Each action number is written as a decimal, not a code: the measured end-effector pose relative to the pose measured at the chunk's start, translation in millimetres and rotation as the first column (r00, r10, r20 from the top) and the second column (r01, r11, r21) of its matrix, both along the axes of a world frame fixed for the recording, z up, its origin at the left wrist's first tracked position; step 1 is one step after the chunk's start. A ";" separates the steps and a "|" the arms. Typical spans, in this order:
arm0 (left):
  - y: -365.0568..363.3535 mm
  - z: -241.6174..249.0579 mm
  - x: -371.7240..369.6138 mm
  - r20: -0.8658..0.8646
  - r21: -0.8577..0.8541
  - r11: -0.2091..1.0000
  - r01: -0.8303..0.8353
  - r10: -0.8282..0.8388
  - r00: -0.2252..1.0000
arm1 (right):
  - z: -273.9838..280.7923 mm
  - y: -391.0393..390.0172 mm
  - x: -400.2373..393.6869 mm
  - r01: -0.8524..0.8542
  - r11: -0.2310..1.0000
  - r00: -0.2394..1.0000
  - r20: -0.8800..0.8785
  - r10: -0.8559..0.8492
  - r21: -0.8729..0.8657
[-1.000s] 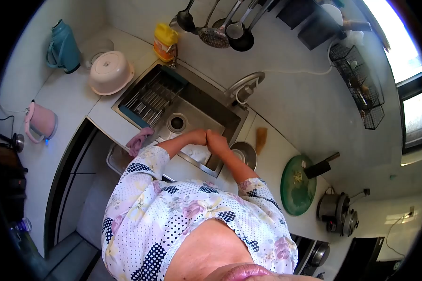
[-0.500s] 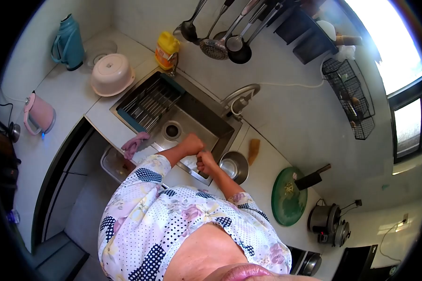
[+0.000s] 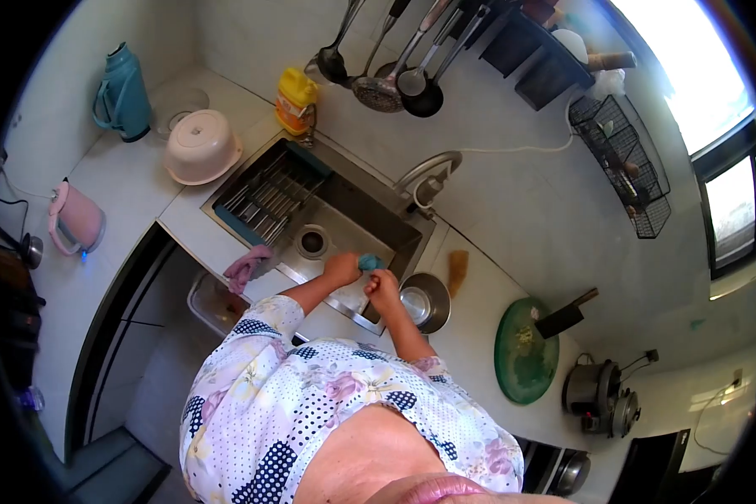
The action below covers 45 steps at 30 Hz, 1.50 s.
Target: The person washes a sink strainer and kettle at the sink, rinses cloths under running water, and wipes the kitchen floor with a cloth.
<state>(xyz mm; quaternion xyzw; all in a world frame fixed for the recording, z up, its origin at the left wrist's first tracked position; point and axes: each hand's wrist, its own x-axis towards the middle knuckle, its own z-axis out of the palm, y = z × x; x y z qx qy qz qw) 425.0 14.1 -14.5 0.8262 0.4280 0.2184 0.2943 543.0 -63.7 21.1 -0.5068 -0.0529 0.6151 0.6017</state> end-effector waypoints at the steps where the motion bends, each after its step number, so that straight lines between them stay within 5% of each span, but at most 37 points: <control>1: 0.4 -6.7 -2.1 0.061 -0.044 0.999 0.018 -0.015 0.998 | -17.5 -1.5 13.9 -0.064 0.998 0.992 0.107 0.064 -0.008; 4: 3.3 -10.2 -7.6 0.412 -0.052 0.904 0.424 -0.368 0.834 | -22.1 -5.1 15.3 -0.082 0.992 0.977 0.187 0.098 -0.095; 7: -11.3 37.1 -15.8 0.227 -0.739 0.610 0.287 -0.176 0.958 | -40.4 -12.4 17.5 -0.174 0.977 0.971 0.144 0.191 -0.125; 10: -9.3 20.0 -20.4 0.357 -0.833 0.461 0.305 0.027 0.934 | -43.2 -15.4 10.6 -0.124 0.986 0.984 0.113 0.137 -0.115; 13: 1.4 -20.8 -18.9 0.286 -0.882 0.455 0.123 0.311 0.906 | -29.6 -20.3 3.3 -0.030 0.997 0.996 0.079 0.036 -0.069; 22: 1.4 -7.9 -31.4 0.235 -0.941 0.336 0.026 0.598 0.766 | -16.3 -16.9 -7.9 -0.047 0.972 0.998 -0.019 0.053 0.231; 24: 5.3 -13.4 -36.7 0.267 -0.937 0.348 0.044 0.627 0.732 | -4.6 -17.1 -7.9 -0.095 0.953 0.992 -0.052 0.115 0.289; 27: 7.2 -6.5 -41.5 0.359 -0.892 0.442 0.095 0.564 0.744 | 1.8 -16.5 -7.0 -0.202 0.970 0.975 0.127 0.185 0.137; 30: -1.5 16.5 -41.6 0.411 -0.866 0.486 0.120 0.554 0.724 | -10.0 -17.3 -2.6 -0.250 0.944 0.876 0.366 0.315 -0.214; 36: -10.7 13.2 -27.6 0.496 -0.802 0.557 0.215 0.421 0.759 | -28.2 -17.9 -4.1 -0.271 0.961 0.694 0.683 0.229 -0.047; 40: -15.2 15.3 -27.0 0.543 -0.750 0.611 0.251 0.353 0.762 | -34.3 -14.2 3.7 -0.321 0.937 0.720 0.607 0.338 -0.141; 45: -14.2 14.0 -40.3 0.489 -0.665 0.726 0.174 0.247 0.837 | -36.1 -15.6 1.5 -0.198 0.980 0.834 0.527 0.167 0.003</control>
